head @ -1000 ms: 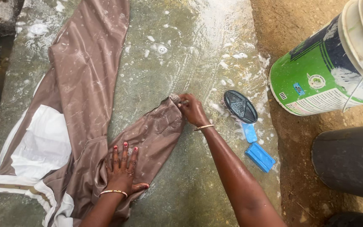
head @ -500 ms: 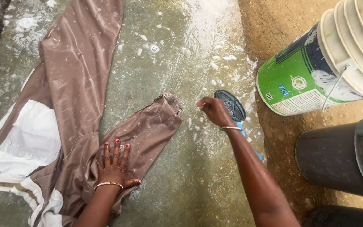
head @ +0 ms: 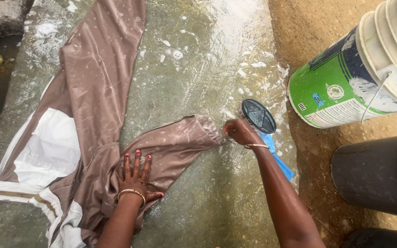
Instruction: The person scrubs a pair of pants on a wet concrete surface using a hand brush and soap, then wrings out the garment by hand.
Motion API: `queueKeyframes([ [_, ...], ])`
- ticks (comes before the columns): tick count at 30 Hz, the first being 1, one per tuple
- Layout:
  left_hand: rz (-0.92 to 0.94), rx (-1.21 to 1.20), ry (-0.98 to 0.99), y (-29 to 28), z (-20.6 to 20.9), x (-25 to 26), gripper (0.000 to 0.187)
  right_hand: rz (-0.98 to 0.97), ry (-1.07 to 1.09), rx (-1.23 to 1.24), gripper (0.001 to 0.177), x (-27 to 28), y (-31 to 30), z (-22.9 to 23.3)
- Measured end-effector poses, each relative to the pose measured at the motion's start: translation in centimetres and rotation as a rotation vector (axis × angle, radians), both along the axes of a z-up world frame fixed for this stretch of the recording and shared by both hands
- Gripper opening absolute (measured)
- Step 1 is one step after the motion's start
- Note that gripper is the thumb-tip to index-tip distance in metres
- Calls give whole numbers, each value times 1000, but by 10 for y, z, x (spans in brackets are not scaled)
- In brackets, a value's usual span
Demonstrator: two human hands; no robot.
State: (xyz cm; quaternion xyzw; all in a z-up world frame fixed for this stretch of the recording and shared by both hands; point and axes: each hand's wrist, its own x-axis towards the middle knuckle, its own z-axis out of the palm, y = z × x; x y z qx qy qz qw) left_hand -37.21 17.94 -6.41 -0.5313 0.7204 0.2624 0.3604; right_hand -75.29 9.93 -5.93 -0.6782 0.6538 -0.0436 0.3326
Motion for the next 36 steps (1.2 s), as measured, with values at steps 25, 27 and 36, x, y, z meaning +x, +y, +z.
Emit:
queueKeyframes([
  [25, 3, 24, 31, -2, -4, 2, 138, -474, -417, 193, 24, 63, -70, -5],
  [27, 28, 41, 36, -3, -5, 2, 139, -438, -215, 253, 41, 75, -70, -21],
  [36, 36, 12, 39, 0, -11, 3, 140, -666, -666, -91, 24, 50, -106, 5],
])
